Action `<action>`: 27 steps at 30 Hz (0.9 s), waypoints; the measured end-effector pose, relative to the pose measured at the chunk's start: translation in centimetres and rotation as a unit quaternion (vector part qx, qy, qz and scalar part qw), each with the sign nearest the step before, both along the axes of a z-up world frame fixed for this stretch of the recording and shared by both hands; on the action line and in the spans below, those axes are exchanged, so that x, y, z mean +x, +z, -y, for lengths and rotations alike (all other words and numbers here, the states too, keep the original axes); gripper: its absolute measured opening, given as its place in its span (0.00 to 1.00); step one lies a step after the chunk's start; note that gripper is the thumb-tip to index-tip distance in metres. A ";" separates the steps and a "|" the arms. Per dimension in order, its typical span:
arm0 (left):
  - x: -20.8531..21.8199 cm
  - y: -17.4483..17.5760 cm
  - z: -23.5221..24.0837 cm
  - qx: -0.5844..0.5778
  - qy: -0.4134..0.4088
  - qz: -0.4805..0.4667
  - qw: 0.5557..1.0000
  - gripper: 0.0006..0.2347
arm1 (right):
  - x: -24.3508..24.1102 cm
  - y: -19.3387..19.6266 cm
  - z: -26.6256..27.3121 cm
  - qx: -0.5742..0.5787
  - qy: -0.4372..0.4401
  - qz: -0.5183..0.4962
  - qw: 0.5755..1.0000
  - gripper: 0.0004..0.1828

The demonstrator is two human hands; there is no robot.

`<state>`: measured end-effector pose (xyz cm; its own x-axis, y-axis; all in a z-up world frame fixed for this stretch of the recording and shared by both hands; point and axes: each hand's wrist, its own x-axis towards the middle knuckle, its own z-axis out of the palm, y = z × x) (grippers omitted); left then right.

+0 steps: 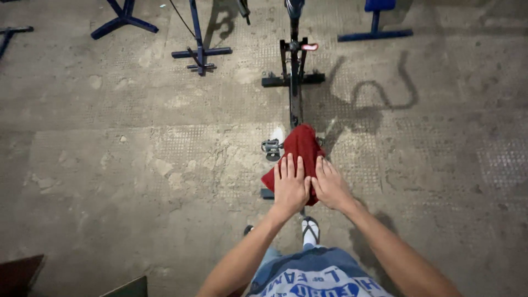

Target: The person cleans a blue weight bench and a black stationary bike using a red cloth. They wipe the padded seat and metal frame of the bench, then move to the bike to clean the seat, handlebars, and frame.

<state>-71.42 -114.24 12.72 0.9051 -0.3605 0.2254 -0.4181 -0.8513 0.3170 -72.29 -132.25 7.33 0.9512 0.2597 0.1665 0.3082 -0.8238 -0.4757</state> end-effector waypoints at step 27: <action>4.7 0.0 1.2 -0.091 0.014 -0.159 0.983 0.28 | 6.7 -1.5 0.0 0.043 -0.051 -0.227 0.972 0.38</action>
